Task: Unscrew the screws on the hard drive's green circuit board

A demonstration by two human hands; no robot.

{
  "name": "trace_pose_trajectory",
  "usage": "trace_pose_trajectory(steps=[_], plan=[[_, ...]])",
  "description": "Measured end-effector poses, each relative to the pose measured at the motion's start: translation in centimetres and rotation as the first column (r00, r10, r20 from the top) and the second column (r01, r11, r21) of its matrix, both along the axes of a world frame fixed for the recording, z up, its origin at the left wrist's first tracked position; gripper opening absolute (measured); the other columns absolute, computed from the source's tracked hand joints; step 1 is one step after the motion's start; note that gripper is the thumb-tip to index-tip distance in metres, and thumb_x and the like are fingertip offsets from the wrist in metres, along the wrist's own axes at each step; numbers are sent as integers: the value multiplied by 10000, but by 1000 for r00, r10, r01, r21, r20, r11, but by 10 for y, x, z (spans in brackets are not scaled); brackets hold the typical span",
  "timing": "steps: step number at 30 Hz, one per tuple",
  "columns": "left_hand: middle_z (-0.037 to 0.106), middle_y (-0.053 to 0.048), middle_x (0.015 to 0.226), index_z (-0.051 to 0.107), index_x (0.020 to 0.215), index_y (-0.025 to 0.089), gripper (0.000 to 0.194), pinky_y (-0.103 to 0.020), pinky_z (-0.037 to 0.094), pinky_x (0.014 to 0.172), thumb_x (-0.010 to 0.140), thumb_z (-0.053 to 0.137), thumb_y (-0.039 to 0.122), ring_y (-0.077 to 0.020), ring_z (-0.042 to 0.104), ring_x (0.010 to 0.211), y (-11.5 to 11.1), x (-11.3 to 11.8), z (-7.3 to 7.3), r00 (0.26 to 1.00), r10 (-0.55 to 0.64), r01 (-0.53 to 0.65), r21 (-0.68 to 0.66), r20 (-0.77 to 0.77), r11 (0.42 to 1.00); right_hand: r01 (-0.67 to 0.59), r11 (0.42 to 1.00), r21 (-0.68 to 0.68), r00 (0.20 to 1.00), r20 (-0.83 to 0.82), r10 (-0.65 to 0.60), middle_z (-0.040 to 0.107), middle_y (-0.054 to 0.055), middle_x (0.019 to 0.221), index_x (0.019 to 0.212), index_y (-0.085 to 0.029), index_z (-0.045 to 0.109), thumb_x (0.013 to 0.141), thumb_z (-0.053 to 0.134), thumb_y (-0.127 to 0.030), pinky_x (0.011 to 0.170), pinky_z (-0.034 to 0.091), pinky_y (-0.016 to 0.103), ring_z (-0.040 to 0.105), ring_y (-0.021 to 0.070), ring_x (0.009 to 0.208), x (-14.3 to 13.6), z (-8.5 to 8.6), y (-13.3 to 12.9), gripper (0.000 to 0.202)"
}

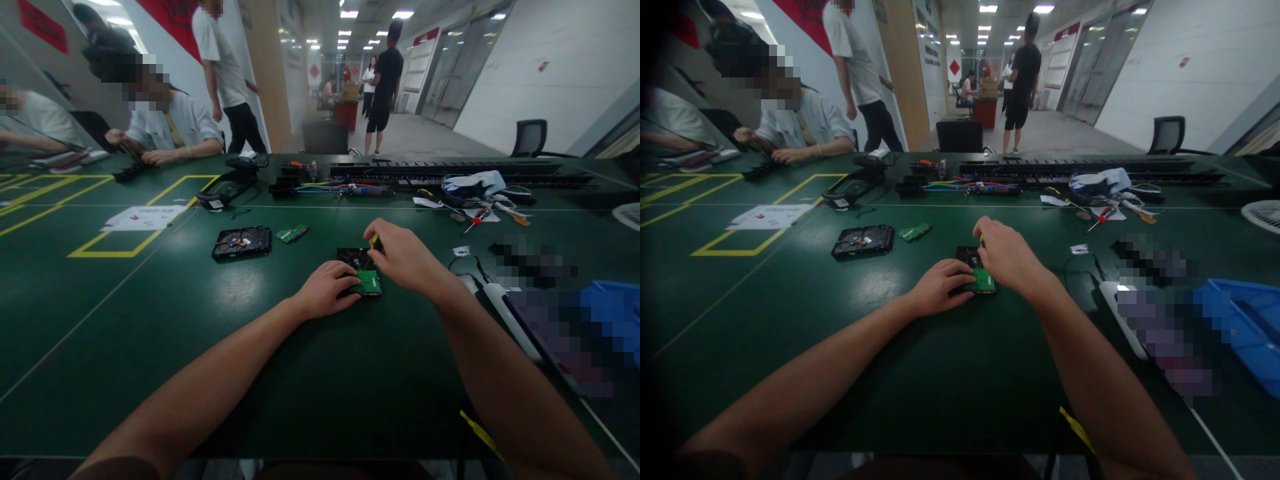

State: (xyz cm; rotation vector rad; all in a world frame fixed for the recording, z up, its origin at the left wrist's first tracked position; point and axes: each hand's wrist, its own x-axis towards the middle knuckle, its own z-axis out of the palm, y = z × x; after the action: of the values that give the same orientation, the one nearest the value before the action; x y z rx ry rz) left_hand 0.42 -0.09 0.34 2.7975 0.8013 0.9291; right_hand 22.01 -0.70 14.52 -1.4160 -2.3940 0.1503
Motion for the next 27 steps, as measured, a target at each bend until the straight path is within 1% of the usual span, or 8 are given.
trace_pose_trajectory(steps=[4,9,15,22,27], plan=[[697,-115,1287,741,1221,221,307,-507,532,1089,994,689,421,-293,652,1243,0,0,0,1000,5,-5,-8,6,1000,-40,999,-18,998,-39,40,697,121,1146,1156,-193,556,890,562,-103,934,486,396,663,266,1015,0,-2,1,281],[701,-119,1283,737,1224,212,317,-513,530,1094,990,692,421,-295,652,1243,0,-1,-2,1000,-1,1,-7,1,1000,-52,999,-9,998,-33,52,689,127,1174,1159,-197,554,896,557,-117,947,494,408,658,267,1030,2,-6,4,275],[699,-122,1279,742,1233,229,305,-524,537,1079,991,690,407,-299,650,1247,0,-1,-1,1000,-1,2,-16,9,1000,38,999,11,999,5,-38,693,151,1220,1218,-188,543,908,565,-159,892,493,407,665,292,1062,0,-5,2,312],[699,-122,1282,739,1220,212,303,-507,531,1089,996,685,407,-296,649,1248,0,0,0,1000,-5,5,-5,2,1000,56,998,40,996,66,-58,712,147,1124,1169,-175,568,898,529,-180,835,468,392,674,282,969,-1,-4,1,273],[701,-116,1274,740,1225,226,302,-507,536,1073,994,684,413,-292,652,1239,0,-1,0,1000,0,0,-11,8,1000,126,992,29,989,72,-128,729,166,1155,1196,-166,568,910,541,-184,814,470,399,692,294,968,-2,-1,-2,288]])
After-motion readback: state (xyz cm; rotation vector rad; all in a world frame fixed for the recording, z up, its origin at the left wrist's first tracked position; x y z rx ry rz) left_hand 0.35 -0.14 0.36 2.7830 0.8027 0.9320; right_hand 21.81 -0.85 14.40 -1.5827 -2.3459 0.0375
